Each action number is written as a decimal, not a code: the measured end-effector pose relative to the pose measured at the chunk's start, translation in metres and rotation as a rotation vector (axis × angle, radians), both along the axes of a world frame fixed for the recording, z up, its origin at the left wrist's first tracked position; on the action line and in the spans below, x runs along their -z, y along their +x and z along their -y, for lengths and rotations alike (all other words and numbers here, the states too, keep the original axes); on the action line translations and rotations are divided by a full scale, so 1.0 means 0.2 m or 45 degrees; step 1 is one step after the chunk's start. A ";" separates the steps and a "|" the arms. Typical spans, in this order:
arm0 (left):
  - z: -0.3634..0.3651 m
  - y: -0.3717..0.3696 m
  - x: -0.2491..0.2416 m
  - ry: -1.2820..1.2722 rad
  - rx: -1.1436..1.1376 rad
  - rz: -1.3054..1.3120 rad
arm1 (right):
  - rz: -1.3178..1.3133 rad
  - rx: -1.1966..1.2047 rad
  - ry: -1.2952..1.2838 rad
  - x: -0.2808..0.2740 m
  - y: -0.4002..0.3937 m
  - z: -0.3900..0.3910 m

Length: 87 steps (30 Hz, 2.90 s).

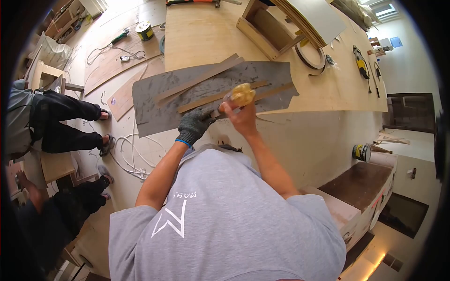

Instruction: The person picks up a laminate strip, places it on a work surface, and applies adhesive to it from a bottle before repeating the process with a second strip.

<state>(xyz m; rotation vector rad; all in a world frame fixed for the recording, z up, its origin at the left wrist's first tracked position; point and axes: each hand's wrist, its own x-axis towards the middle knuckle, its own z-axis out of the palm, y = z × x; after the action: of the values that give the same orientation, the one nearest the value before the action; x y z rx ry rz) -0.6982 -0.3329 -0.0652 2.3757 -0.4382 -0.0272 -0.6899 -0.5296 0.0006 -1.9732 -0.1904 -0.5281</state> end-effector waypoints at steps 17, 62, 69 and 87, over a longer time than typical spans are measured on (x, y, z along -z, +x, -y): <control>0.01 -0.02 -0.06 -0.001 -0.050 0.000 | -0.199 0.105 0.106 0.03 0.06 0.31; 0.02 -0.05 -0.04 0.092 -0.068 0.135 | -0.243 0.073 0.158 -0.04 0.10 0.24; 0.02 -0.03 -0.03 0.112 -0.003 0.076 | -0.091 -0.069 0.086 0.01 0.00 0.02; -0.13 -0.20 -0.09 0.096 -0.096 -0.133 | -0.180 -0.147 0.072 0.01 -0.05 0.04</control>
<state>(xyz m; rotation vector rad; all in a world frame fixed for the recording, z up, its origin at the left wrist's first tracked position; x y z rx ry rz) -0.7388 -0.3069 -0.0470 2.4496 -0.3022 -0.1348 -0.7001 -0.5376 -0.0023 -1.9233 -0.1968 -0.3149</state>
